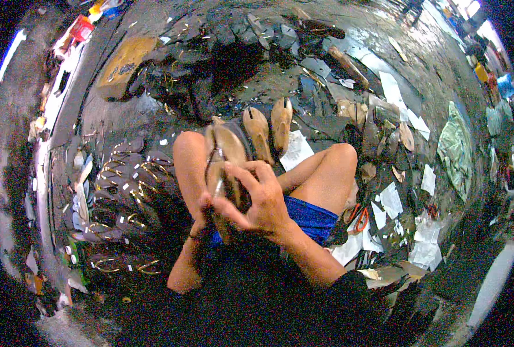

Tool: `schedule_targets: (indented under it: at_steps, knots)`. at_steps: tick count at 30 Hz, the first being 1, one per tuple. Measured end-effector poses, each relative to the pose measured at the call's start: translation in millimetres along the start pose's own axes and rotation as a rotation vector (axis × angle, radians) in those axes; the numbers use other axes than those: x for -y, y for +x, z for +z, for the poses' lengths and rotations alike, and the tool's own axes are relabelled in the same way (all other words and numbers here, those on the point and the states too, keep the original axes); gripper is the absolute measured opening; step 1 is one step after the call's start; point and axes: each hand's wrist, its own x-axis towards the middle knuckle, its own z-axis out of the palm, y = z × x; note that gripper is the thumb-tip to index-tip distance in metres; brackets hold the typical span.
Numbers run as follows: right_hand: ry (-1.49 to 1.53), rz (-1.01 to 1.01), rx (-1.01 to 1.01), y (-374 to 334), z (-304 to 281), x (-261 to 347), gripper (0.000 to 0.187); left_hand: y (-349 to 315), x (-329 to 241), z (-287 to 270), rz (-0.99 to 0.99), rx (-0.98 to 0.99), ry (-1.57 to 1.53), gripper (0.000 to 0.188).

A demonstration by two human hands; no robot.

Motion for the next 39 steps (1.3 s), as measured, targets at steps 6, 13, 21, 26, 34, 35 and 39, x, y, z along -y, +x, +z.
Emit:
schedule_targets:
  at_steps: [6,13,21,26,34,35,39]
  knots:
    - [-0.107,-0.003,0.162,-31.8,-5.2,18.2,0.096,-9.0,-28.1,23.1,0.289,-0.190,-0.169,0.104]
    - [0.036,0.007,0.236,-47.3,5.3,3.7,0.098,-36.2,-29.9,17.3,0.191,-0.244,-0.053,0.109]
    - [0.874,0.650,0.353,-85.1,2.2,19.1,0.030,-116.9,-37.9,34.8,0.000,0.017,-0.145,0.132]
    - [1.064,0.616,0.398,-96.3,-7.5,22.8,0.035,-126.4,-48.3,52.8,-0.015,0.095,-0.148,0.133]
    - [1.199,0.558,0.568,-99.9,8.3,-2.5,0.031,-137.6,-45.6,64.1,-0.032,0.165,-0.132,0.135]
    - [1.161,0.544,0.535,-95.9,12.7,-1.8,0.028,-134.0,-48.7,66.8,-0.034,0.170,-0.126,0.135]
    - [0.979,0.511,0.194,-76.0,22.3,-13.3,0.031,-99.7,-53.7,68.7,0.124,-0.042,-0.043,0.136]
